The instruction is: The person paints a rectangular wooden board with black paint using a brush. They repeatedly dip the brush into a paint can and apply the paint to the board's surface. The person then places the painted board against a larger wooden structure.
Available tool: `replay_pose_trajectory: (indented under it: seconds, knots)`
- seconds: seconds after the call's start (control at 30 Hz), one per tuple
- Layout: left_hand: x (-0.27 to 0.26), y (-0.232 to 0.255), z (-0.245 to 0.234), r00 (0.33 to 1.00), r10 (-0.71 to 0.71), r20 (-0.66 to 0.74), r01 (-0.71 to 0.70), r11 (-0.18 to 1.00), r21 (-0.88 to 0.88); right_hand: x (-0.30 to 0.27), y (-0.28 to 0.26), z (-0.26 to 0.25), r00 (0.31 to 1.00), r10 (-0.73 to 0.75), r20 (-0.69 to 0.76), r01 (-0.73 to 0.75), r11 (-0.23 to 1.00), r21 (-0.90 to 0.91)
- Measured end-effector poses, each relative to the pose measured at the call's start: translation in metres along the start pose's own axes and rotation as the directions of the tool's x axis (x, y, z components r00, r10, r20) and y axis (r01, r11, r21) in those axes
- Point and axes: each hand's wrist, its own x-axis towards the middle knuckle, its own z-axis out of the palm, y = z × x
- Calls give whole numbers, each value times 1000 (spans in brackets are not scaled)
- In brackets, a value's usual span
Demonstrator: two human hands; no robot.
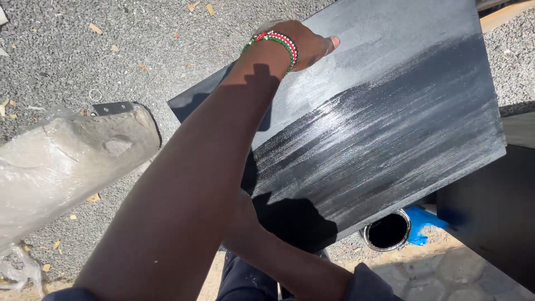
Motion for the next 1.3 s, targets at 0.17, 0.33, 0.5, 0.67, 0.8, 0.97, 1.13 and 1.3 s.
replay_pose_trajectory:
  seconds: [0.17, 0.33, 0.5, 0.67, 0.8, 0.97, 1.13, 1.3]
  knots:
    - [12, -9, 25, 998, -1, -67, -9, 989, -147, 12, 40, -145, 560, -613, -557, 225, 760, -610]
    - [15, -1, 52, 990, 12, -138, -2, 998, 67, 46, 104, -290, 552, -196, -811, -131, 940, -316]
    - [-7, -7, 38, 998, -33, -51, 30, 998, -48, 78, 172, -417, 355, -60, -933, -184, 974, -132]
    - [-6, -24, 26, 993, 97, -69, -105, 987, -124, 109, 289, -572, 293, 24, -956, -248, 967, -52]
    - [-18, -9, 3, 999, -36, 15, 38, 981, -190, 84, 275, -565, 406, -129, -905, -10, 989, -145]
    - [-23, -24, -8, 987, 134, 90, -116, 976, -182, 64, 170, -403, 695, -93, -713, -94, 971, -219]
    - [-22, -20, -15, 988, 138, 73, -122, 976, -182, 37, 67, -245, 837, -86, -541, -27, 980, -198]
    - [-3, -19, -8, 984, 179, 0, -177, 972, -157, 6, -10, -100, 852, -187, -489, 116, 978, -173]
